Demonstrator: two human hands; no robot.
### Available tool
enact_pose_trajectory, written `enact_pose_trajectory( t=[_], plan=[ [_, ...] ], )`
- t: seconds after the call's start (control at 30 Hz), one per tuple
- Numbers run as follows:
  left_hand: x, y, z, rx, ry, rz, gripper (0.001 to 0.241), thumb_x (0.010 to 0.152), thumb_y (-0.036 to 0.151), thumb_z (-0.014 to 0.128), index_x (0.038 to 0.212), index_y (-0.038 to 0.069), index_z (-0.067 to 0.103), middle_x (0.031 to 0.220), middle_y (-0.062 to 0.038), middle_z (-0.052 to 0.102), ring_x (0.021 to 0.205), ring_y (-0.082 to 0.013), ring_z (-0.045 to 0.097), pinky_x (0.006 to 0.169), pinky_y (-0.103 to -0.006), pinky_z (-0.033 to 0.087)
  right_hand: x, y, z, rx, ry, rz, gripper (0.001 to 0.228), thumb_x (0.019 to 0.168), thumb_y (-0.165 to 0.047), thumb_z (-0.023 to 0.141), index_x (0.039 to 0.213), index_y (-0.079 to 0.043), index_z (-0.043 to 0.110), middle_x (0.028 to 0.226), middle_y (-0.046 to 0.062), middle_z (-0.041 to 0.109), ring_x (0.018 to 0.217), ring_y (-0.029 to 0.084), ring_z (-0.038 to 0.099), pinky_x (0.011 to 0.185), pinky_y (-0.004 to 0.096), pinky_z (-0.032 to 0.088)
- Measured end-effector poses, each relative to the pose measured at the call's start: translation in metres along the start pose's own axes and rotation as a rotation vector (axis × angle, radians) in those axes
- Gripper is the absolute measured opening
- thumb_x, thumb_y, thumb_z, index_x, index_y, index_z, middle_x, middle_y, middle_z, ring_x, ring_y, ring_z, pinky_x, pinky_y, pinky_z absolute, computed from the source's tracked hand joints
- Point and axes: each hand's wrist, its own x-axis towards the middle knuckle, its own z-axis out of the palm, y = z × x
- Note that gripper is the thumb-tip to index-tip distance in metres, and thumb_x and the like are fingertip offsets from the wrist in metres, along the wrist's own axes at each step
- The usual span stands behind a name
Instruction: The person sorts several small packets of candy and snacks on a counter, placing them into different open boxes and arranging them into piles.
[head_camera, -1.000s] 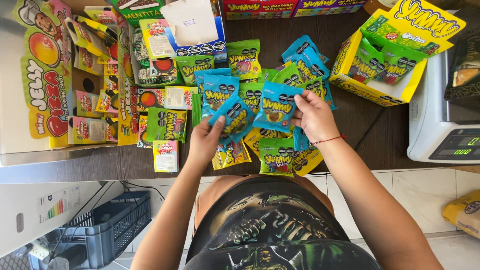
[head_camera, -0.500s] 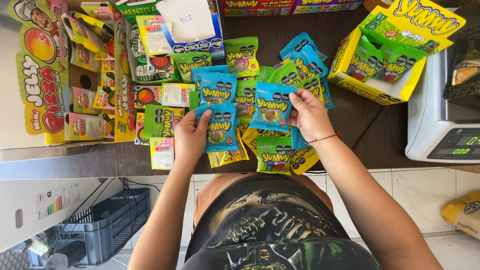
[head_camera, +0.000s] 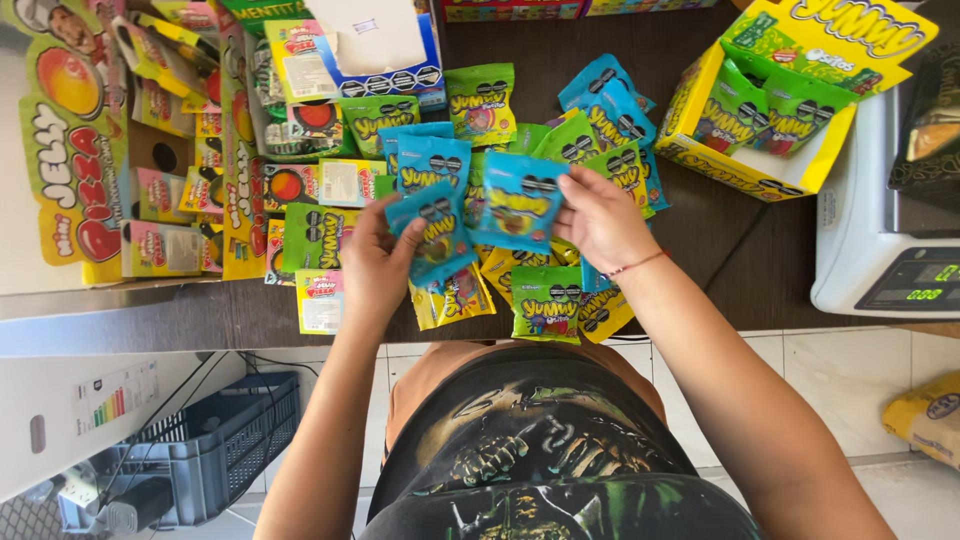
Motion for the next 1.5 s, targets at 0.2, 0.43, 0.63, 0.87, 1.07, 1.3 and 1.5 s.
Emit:
enact_pose_trajectory(
  t=[0.2,0.43,0.63,0.87,1.07,1.3,1.5],
  plan=[
    [0.001,0.021,-0.003,0.292,0.213,0.400,0.046,0.098,0.008,0.075,0.138,-0.003,0.055,0.125,-0.021,0.056,0.121,-0.0416,0.058,0.099,-0.0554,0.054,-0.013,-0.020,0.021,-0.641,-0.020,-0.309,0.040,0.106,-0.009,0.055,0.144,-0.002,0.049,0.135,0.021,0.060,0.128,0.033,0.059,0.112,0.050,0.046],
    [-0.037,-0.001,0.048,0.324,-0.137,0.575,0.013,0.088,0.019,0.082,0.099,0.014,0.076,0.093,0.000,0.069,0.091,-0.0191,0.071,0.081,-0.0323,0.056,-0.051,0.002,0.015,-0.640,0.052,-0.473,0.034,0.102,0.006,0.052,0.135,0.004,0.057,0.125,0.021,0.064,0.123,0.033,0.063,0.108,0.046,0.051],
    [-0.075,-0.004,0.065,0.448,-0.339,0.679,0.024,0.087,0.036,0.080,0.090,0.013,0.072,0.074,-0.003,0.066,0.072,-0.0233,0.071,0.067,-0.0356,0.059,-0.101,-0.005,-0.004,-0.681,0.092,-0.510,0.031,0.100,0.007,0.055,0.131,0.003,0.061,0.110,0.018,0.067,0.109,0.030,0.069,0.097,0.043,0.058],
    [-0.105,-0.005,0.079,0.613,-0.280,0.525,0.053,0.083,0.048,0.079,0.118,0.011,0.067,0.096,-0.008,0.070,0.091,-0.0287,0.074,0.075,-0.0381,0.061,-0.133,0.009,-0.022,-1.310,-0.040,0.008,0.034,0.096,-0.017,0.064,0.126,-0.001,0.065,0.103,0.022,0.077,0.095,0.036,0.076,0.086,0.046,0.060],
    [-0.131,0.002,0.097,0.526,-0.178,0.340,0.058,0.082,0.035,0.084,0.129,0.011,0.059,0.093,-0.012,0.071,0.089,-0.0329,0.074,0.074,-0.0422,0.061,-0.121,0.068,-0.046,-0.945,0.078,-0.036,0.049,0.086,-0.025,0.080,0.124,-0.002,0.060,0.103,0.013,0.076,0.091,0.019,0.073,0.083,0.034,0.059],
    [-0.150,0.017,0.099,-0.152,-0.092,0.000,0.051,0.088,0.005,0.081,0.128,0.006,0.050,0.117,-0.020,0.064,0.102,-0.0392,0.073,0.080,-0.0396,0.063,-0.115,0.106,-0.060,-0.447,0.031,-0.164,0.034,0.085,-0.018,0.088,0.106,-0.003,0.066,0.084,0.003,0.065,0.075,0.008,0.066,0.069,0.021,0.056],
    [-0.130,0.040,0.096,-0.214,-0.172,0.187,0.026,0.087,0.000,0.079,0.109,0.012,0.073,0.139,-0.023,0.057,0.125,-0.0489,0.060,0.098,-0.0555,0.055,-0.125,0.045,-0.036,-0.809,0.088,-0.309,0.042,0.085,-0.034,0.089,0.069,-0.012,0.057,0.054,-0.005,0.050,0.048,0.009,0.046,0.049,0.022,0.034]
  ],
)
